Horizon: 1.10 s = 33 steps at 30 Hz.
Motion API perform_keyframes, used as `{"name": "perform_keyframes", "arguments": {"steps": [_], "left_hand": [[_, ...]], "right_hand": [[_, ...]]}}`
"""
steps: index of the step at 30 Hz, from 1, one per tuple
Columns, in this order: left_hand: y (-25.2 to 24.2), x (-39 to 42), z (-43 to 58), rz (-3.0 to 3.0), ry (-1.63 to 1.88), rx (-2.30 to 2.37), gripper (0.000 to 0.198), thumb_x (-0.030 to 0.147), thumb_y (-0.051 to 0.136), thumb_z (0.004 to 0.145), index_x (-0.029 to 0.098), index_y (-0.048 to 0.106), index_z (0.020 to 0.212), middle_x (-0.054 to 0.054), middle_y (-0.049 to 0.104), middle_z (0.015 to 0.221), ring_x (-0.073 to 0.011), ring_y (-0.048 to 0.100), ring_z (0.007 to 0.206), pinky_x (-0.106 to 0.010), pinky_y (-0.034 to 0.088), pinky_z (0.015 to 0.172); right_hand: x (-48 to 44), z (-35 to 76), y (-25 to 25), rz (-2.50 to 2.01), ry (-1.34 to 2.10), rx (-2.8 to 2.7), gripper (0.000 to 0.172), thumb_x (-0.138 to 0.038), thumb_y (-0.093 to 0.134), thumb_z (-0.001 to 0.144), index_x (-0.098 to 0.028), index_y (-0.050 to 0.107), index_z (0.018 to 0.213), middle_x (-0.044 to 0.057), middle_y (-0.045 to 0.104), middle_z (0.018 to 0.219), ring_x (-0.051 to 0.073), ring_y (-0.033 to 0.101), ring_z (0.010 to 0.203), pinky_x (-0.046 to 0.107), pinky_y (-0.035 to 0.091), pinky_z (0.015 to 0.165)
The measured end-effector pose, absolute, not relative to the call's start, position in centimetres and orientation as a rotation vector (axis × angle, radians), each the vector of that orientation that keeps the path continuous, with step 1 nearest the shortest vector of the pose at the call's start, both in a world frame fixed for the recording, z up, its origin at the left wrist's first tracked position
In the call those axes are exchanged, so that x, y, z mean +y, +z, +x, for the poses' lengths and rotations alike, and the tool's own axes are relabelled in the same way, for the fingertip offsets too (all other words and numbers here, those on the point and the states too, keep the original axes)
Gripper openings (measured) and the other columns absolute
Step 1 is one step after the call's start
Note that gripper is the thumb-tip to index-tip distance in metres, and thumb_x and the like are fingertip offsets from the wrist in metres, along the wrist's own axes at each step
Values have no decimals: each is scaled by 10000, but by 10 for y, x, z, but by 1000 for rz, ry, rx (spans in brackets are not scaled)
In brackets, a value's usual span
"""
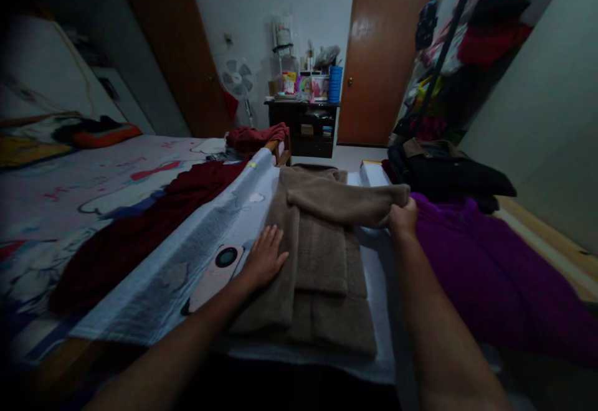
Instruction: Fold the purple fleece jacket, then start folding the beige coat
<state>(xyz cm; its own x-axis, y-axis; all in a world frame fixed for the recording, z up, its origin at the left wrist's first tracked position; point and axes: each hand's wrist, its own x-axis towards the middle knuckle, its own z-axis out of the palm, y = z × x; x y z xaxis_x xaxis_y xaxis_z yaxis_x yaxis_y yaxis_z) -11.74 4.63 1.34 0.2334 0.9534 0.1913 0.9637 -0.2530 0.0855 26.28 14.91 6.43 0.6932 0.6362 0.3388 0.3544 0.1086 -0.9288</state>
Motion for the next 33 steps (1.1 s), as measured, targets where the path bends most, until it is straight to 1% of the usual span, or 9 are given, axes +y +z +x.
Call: {"name": "perform_keyframes", "arguments": {"steps": [4, 7, 11, 15, 17, 23, 26, 29, 33], "left_hand": [[5, 43, -115, -2502, -232, -1721, 494, 365, 363, 965, 177, 475, 1408, -90, 376, 1538, -256, 252, 1452, -521, 210, 1169], [4, 38, -113, -2482, -239, -1684, 501, 353, 359, 961, 170, 468, 1415, -93, 378, 1536, -256, 257, 1451, -543, 209, 1164], [6, 34, -111, -2509, -285, -1601, 482, 317, 375, 955, 163, 478, 1401, -98, 420, 1510, -250, 291, 1437, -548, 197, 1171], [4, 31, -110, -2582, -371, -1557, 454, 204, 382, 936, 116, 497, 1367, -142, 477, 1462, -250, 356, 1404, -521, 205, 1178], [4, 30, -112, -2642, -452, -1563, 451, 160, 408, 908, 114, 505, 1346, -145, 507, 1435, -251, 386, 1386, -522, 217, 1175], [16, 39, -130, -2606, -1062, -1850, 330, 75, 395, 821, 215, 617, 1021, -54, 664, 1197, -179, 574, 1185, -386, 379, 1105], [22, 52, -139, -2261, -1183, -2207, 355, 123, 429, 827, 166, 544, 1160, -128, 610, 1256, -225, 542, 1229, -390, 406, 1065], [26, 64, -145, -2190, -1004, -2536, 566, 265, 506, 866, 84, 345, 1378, -221, 550, 1332, -282, 547, 1239, -407, 429, 1017], [29, 77, -151, -2247, -887, -2760, 786, 366, 571, 861, 71, 165, 1466, -246, 574, 1307, -299, 614, 1154, -403, 466, 947]], "right_hand": [[138, 252, 77, -1674, -142, -964, 580, -76, 493, 639, -119, 489, 1218, 174, 543, 1234, 276, 500, 1166, 471, 376, 1027], [128, 218, 85, -1713, -423, -1230, 633, -95, 506, 693, -80, 429, 1320, 228, 414, 1397, 329, 335, 1333, 558, 234, 1111], [121, 142, 81, -1550, -114, -1793, 383, -128, 444, 806, -121, 586, 1162, 158, 583, 1244, 273, 496, 1206, 436, 352, 1058], [116, 67, 67, -1486, 370, -2205, 316, -162, 400, 890, -200, 642, 1091, 78, 683, 1113, 223, 610, 1058, 322, 428, 949], [113, 42, 61, -1638, 466, -2255, 290, -228, 459, 896, -191, 621, 1134, 102, 689, 1115, 247, 623, 1058, 324, 442, 906], [105, 18, 52, -1800, 484, -2259, 517, -280, 525, 874, -163, 417, 1366, 146, 673, 1153, 273, 647, 1037, 352, 468, 844], [105, 24, 52, -1761, 546, -2202, 521, -240, 489, 882, -179, 395, 1391, 133, 669, 1175, 271, 643, 1052, 353, 468, 863], [106, 30, 49, -1704, 617, -2111, 516, -210, 490, 876, -180, 407, 1384, 119, 650, 1222, 250, 625, 1091, 329, 458, 902], [109, 33, 43, -1610, 651, -2047, 531, -183, 507, 856, -178, 426, 1380, 105, 633, 1252, 234, 609, 1106, 322, 443, 939]]}}
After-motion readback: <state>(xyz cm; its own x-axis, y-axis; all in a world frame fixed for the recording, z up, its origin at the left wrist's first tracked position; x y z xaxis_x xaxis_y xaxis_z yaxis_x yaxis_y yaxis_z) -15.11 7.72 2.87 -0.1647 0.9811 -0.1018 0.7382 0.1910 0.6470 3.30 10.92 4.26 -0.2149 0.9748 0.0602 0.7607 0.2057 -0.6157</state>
